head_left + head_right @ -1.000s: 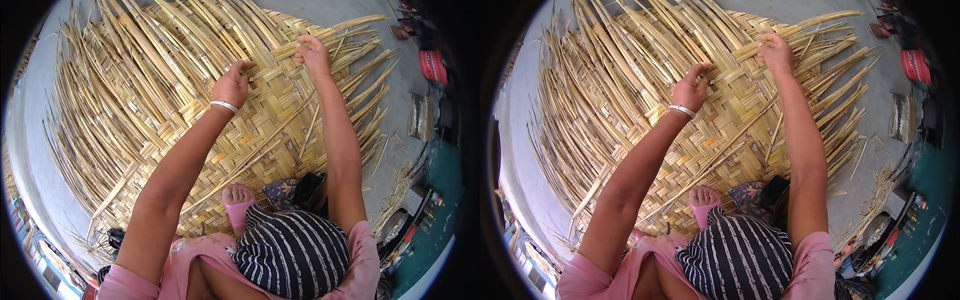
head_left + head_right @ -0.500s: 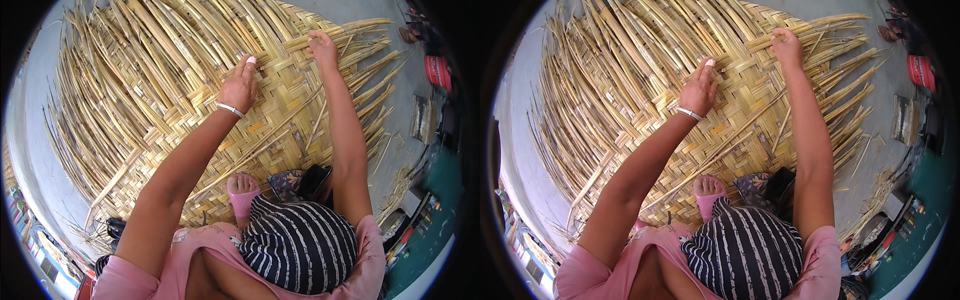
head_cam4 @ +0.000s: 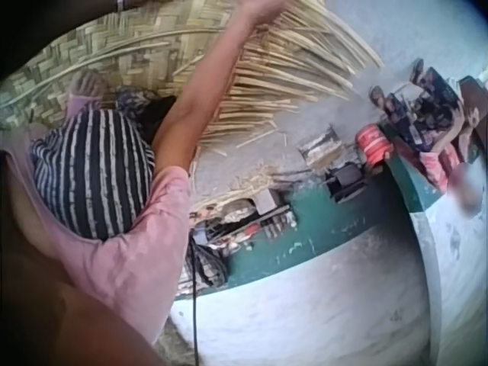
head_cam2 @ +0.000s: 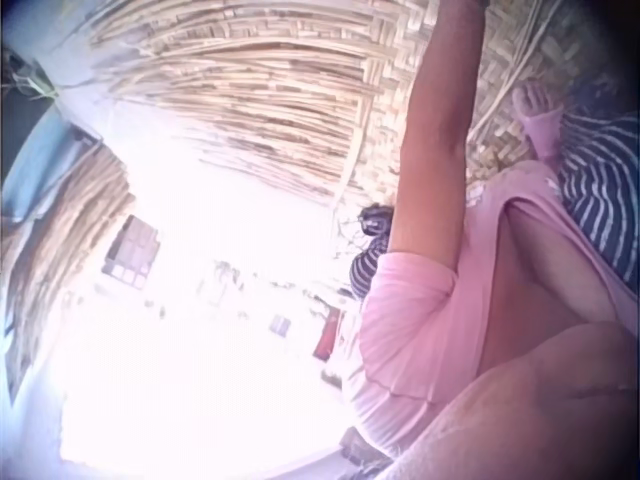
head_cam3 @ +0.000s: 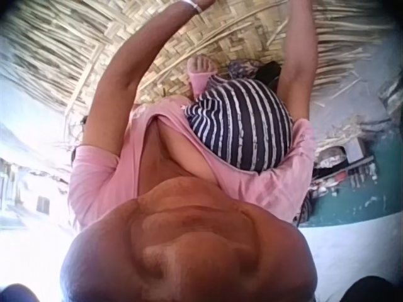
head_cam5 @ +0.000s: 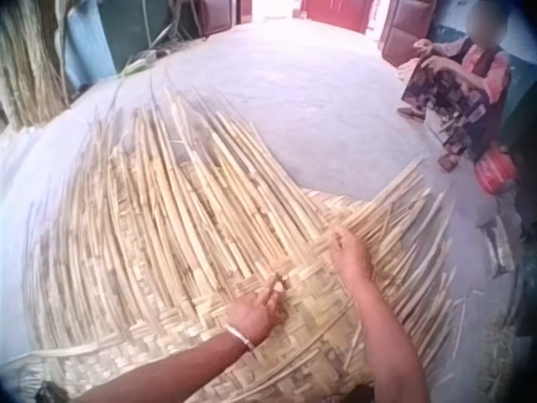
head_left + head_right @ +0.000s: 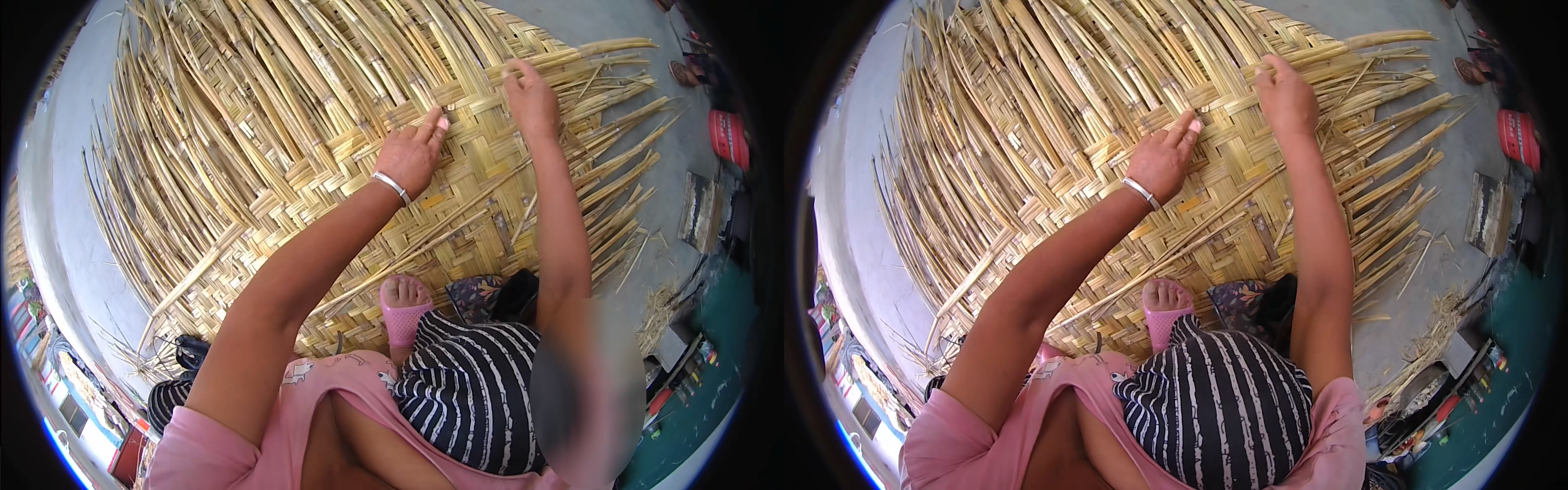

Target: The person sits on the floor and weaves a large flat mat or basket base using dried palm leaves. They interlace the leaves by hand, periodically adjusting the weave and adding new strands to expand the pattern.

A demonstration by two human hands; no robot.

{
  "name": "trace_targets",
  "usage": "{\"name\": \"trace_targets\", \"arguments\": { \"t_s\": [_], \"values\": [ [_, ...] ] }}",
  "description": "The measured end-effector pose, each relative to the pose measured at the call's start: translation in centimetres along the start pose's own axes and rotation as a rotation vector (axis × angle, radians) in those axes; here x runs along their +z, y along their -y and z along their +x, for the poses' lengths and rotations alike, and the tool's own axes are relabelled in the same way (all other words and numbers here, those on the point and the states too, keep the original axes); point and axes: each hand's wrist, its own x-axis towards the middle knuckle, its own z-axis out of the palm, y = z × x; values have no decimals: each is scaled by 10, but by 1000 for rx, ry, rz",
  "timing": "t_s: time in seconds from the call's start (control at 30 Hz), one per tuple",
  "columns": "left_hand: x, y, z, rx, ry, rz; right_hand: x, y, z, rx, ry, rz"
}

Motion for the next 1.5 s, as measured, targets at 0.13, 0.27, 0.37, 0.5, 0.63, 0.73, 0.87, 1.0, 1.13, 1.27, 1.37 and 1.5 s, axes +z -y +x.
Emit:
{"name": "trace_targets", "arguments": {
  "t_s": [0.13, 0.27, 0.37, 0.5, 0.63, 0.73, 0.87, 1.0, 1.13, 1.27, 1.37, 1.5],
  "values": [
    [-6, -6, -37, 88, -17, -86, 14, 45, -43, -137, 364, 40],
    [-6, 8, -81, 266, -53, -163, 39, 39, -38, -371, 236, -109],
    [-12, 43, -116, 339, -22, -98, 45, 41, -33, -354, 273, -171],
    [-65, 111, -156, 170, 246, 57, 38, 54, -36, -225, 407, -243],
    [-145, 175, -224, -134, 353, 151, 34, 63, -39, -174, 412, -286],
    [-168, 224, -319, -308, 259, 131, 33, 69, -43, -180, 399, -298],
    [-157, 242, -441, -669, 205, -60, 48, 79, -49, -175, 274, -431],
    [-81, 272, -534, -1093, -118, -781, 46, 83, -68, -326, 228, -652],
    [-39, 271, -568, -1599, -746, -1645, 43, 125, -93, -562, 459, -871],
    [-28, 287, -583, -1362, -1224, -1998, 33, 213, -146, -915, 720, -875],
    [-47, 294, -549, -1298, -1343, -2065, 40, 254, -172, -1080, 747, -735],
    [-12, 334, -585, -1187, -1322, -2136, 75, 274, -195, -1226, 761, -423]
  ]
}}
